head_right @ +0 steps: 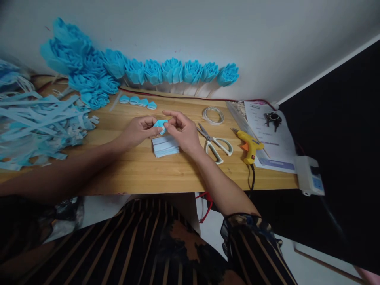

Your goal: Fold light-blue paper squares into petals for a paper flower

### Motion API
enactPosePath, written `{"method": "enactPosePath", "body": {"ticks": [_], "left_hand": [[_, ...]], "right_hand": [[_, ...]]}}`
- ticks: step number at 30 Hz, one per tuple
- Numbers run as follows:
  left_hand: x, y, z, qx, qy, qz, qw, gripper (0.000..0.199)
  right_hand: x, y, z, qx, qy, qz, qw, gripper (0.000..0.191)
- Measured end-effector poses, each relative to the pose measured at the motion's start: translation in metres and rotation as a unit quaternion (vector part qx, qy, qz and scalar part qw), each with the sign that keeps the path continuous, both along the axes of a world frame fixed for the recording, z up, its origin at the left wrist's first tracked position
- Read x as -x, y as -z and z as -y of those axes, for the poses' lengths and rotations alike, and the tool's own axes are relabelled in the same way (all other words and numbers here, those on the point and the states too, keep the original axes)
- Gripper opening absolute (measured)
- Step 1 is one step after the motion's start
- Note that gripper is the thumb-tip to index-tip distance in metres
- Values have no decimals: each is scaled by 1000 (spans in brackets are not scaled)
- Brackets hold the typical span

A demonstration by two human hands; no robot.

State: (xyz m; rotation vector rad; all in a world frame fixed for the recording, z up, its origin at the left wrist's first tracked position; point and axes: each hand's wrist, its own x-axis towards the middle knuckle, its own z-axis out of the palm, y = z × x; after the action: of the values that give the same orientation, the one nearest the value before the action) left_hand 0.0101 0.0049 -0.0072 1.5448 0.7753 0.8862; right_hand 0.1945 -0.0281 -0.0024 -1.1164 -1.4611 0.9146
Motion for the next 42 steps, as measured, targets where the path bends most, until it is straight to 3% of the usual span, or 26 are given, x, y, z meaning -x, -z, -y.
{"method": "enactPosePath", "body": {"ticks": [11,16,21,26,31,42], "left_hand": [[0,1,-2,19,4,8,1000,21],[0,-2,-2,12,-24,-12,1000,20],[1,-5,-3,-2,-55,-6,998,22],[0,-3,-4,-9,-52,1,999,22],[0,-3,-3,-14,-52,1,999,18],[-2,2,-2,-39,-66,-6,997,13]], "right_hand": [[-5,5,-4,3,-20,-22,1000,40],[-7,2,-1,-30,18,35,999,32],[-4,-9,5,-182,72,213,957,12],[-3,-10,5,-227,67,344,909,15],[-4,-7,4,-243,68,368,895,15],[-5,-6,3,-261,46,361,894,14]]}}
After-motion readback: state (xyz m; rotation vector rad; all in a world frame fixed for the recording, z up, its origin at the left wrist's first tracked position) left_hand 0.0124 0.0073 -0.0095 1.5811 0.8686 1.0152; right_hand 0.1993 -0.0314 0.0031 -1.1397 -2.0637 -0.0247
